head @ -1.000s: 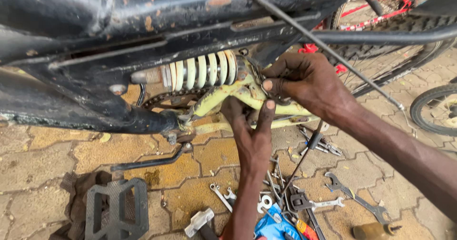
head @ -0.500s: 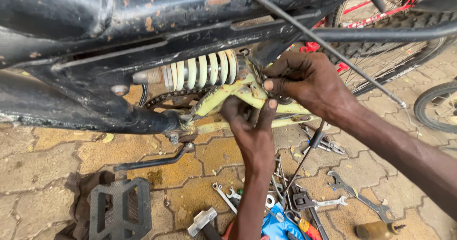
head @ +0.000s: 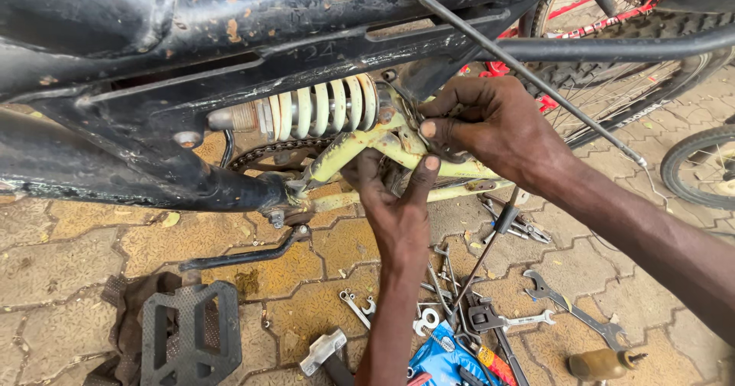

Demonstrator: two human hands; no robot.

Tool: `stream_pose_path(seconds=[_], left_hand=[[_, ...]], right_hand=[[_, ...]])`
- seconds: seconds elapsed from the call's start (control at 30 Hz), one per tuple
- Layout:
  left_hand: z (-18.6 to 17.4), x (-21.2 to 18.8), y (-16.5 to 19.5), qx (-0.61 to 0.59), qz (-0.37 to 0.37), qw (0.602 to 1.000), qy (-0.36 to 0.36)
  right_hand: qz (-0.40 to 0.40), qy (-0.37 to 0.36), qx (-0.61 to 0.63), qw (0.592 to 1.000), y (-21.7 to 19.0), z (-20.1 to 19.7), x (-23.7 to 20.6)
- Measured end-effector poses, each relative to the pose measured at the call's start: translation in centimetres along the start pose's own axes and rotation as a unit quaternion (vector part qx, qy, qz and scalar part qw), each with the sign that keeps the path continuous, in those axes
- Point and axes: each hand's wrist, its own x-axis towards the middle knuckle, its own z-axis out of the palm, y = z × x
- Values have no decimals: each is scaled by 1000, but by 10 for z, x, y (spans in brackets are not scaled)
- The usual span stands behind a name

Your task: The person works under a bicycle frame, first fitting a component near the rear wheel and suspension by hand, then tightening bolts using an adjustable wrench and a spanner. They reposition the bike, pick tools from the ground, and continue tightening fasteners around the rear axle area.

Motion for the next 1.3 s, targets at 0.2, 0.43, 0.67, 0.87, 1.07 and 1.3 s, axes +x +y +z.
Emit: stream_pose_path(seconds=[0.2, 0.43, 0.67, 0.87, 1.07, 1.3], left_hand=[[-5, 3, -4, 85, 60, 995, 10], [-4, 6, -6, -98, 47, 993, -35], [0, 2, 3, -118, 3, 993, -14], [-1, 5, -2, -143, -8, 989, -44], [-4, 7, -4, -163, 15, 986, -37], [-2, 4, -4, -160, 30, 986, -44]], right_hand=[[-44, -4, 65, 997, -1, 1, 1], [-25, -1, 30, 999, 0, 0, 0], [-41, -7, 54, 998, 4, 1, 2], [-46, -5, 49, 998, 2, 2, 2], [-52, -7, 45, 998, 0, 1, 0], [-33, -19, 68, 997, 1, -1, 2]])
